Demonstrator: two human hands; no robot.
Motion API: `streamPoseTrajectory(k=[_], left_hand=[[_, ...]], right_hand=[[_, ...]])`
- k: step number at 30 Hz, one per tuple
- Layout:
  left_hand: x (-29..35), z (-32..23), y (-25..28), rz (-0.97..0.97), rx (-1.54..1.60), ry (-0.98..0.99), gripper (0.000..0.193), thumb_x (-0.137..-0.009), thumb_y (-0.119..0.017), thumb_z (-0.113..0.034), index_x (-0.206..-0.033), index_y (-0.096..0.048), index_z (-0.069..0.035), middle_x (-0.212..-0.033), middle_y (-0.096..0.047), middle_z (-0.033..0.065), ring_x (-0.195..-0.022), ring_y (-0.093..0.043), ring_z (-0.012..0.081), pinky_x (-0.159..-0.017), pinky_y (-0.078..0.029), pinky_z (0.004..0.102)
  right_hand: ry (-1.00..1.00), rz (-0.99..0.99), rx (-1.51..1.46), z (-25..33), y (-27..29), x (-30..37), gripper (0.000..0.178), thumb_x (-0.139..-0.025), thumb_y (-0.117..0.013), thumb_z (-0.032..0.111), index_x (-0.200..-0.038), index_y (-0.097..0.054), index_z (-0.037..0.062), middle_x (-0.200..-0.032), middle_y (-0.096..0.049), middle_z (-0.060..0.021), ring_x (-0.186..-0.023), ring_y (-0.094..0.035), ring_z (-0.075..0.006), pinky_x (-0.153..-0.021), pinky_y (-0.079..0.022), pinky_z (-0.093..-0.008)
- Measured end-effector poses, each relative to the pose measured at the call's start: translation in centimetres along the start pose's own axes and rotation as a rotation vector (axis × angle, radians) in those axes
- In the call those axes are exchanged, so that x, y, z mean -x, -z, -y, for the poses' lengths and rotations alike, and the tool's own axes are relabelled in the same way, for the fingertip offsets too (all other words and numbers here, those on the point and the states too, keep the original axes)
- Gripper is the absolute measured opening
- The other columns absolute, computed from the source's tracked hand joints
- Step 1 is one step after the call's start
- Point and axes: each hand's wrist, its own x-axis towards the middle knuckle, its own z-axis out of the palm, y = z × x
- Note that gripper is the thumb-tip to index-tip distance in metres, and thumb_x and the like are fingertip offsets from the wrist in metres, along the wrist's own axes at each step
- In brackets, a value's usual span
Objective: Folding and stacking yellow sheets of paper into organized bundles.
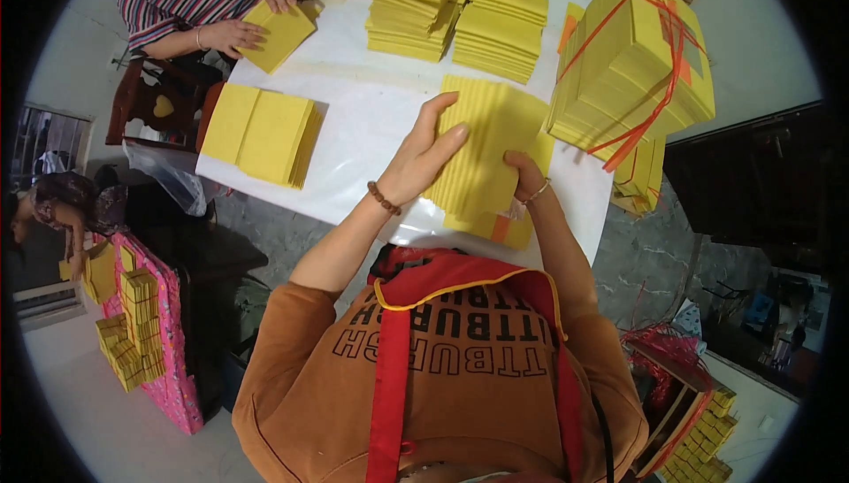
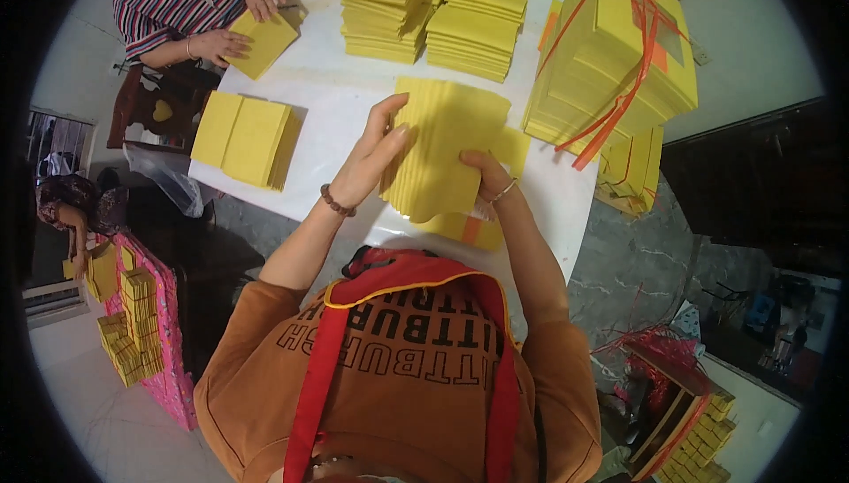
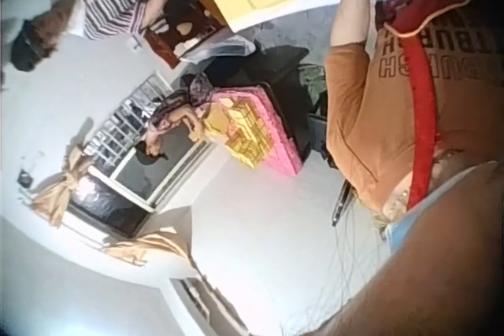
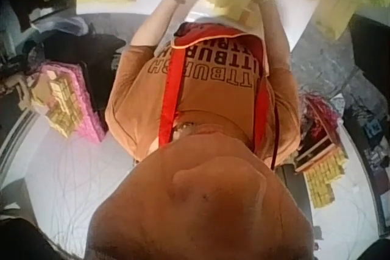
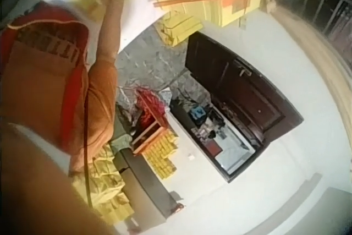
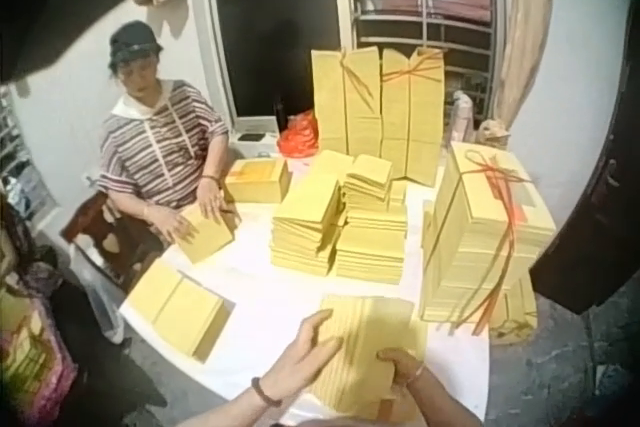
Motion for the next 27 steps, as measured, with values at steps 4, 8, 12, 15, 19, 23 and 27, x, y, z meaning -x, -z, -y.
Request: streamPoseTrajectory(k=[4,8,12,15,19,23,27], left_hand=[[-0.8,1.1,-0.8,-0.057,0.23,0.084,0.092,-0.083,-0.063,-0.02,-0.14,0.006,-0.003,-0.132,-0.034,0.0251,-0.122,-0.038,0.028,-0.102,-0.032,0.0349],[-2.8,1.6,-1.0,-0.058,0.467,0.261,0.094,-0.082,-0.063,-0.018,-0.139,0.01,-0.003,-0.133,-0.032,0.0235,-0.121,-0.039,0.0265,-0.098,-0.037,0.0349],[-5.0,2.0,-2.1,-0.113,0.429,0.138,0.093,-0.081,-0.062,-0.013,-0.139,0.01,-0.003,-0.126,-0.04,0.0233,-0.112,-0.048,0.0262,-0.088,-0.046,0.0347],[-7.6,1.9,-2.1,-0.109,0.464,0.177,0.09,-0.08,-0.061,-0.01,-0.14,0.006,-0.003,-0.123,-0.043,0.0232,-0.107,-0.052,0.0262,-0.083,-0.049,0.0346],[-11.7,2.3,-1.8,-0.172,0.749,0.207,0.088,-0.077,-0.061,-0.008,-0.14,-0.001,0.0,-0.122,-0.043,0.0235,-0.104,-0.054,0.0269,-0.08,-0.05,0.0361],[-16.3,3.6,-0.5,-0.039,0.865,0.139,0.089,-0.076,-0.062,-0.008,-0.14,-0.001,0.003,-0.121,-0.045,0.0238,-0.101,-0.056,0.027,-0.079,-0.051,0.0369],[-20.6,4.1,0.2,-0.035,0.758,0.147,0.084,-0.076,-0.063,-0.01,-0.138,-0.009,0.006,-0.115,-0.049,0.0223,-0.097,-0.057,0.0263,-0.078,-0.052,0.0358]], right_hand=[[-0.013,-0.099,0.294,2.9,-1.6,-0.6,0.057,-0.076,-0.067,0.021,-0.125,-0.045,0.0029,-0.114,-0.057,-0.0108,-0.102,-0.058,-0.0208,-0.086,-0.048,-0.0335],[-0.062,-0.183,0.365,5.0,-2.2,-1.1,0.056,-0.077,-0.067,0.024,-0.125,-0.046,0.0027,-0.116,-0.057,-0.0105,-0.101,-0.058,-0.02,-0.087,-0.048,-0.0319],[-0.098,-0.18,0.34,7.5,-2.3,-1.5,0.052,-0.079,-0.066,0.024,-0.121,-0.049,0.0015,-0.113,-0.058,-0.011,-0.1,-0.059,-0.0194,-0.086,-0.048,-0.031],[-0.094,-0.244,0.359,9.0,-1.7,-2.5,0.049,-0.081,-0.063,0.028,-0.121,-0.05,0.0017,-0.114,-0.058,-0.0112,-0.1,-0.058,-0.0196,-0.085,-0.047,-0.0315],[0.093,-0.245,0.053,9.6,0.6,-3.8,0.055,-0.087,-0.053,0.045,-0.122,-0.05,0.003,-0.114,-0.058,-0.0086,-0.103,-0.056,-0.0184,-0.085,-0.047,-0.0326],[0.219,-0.251,-0.014,10.2,0.8,-3.9,0.064,-0.087,-0.045,0.056,-0.125,-0.047,0.0054,-0.12,-0.054,-0.0074,-0.11,-0.052,-0.0184,-0.087,-0.045,-0.0358],[0.343,-0.269,0.039,11.8,0.0,-5.8,0.058,-0.087,-0.049,0.048,-0.129,-0.043,0.0098,-0.12,-0.052,-0.0055,-0.111,-0.05,-0.018,-0.087,-0.045,-0.0364]])
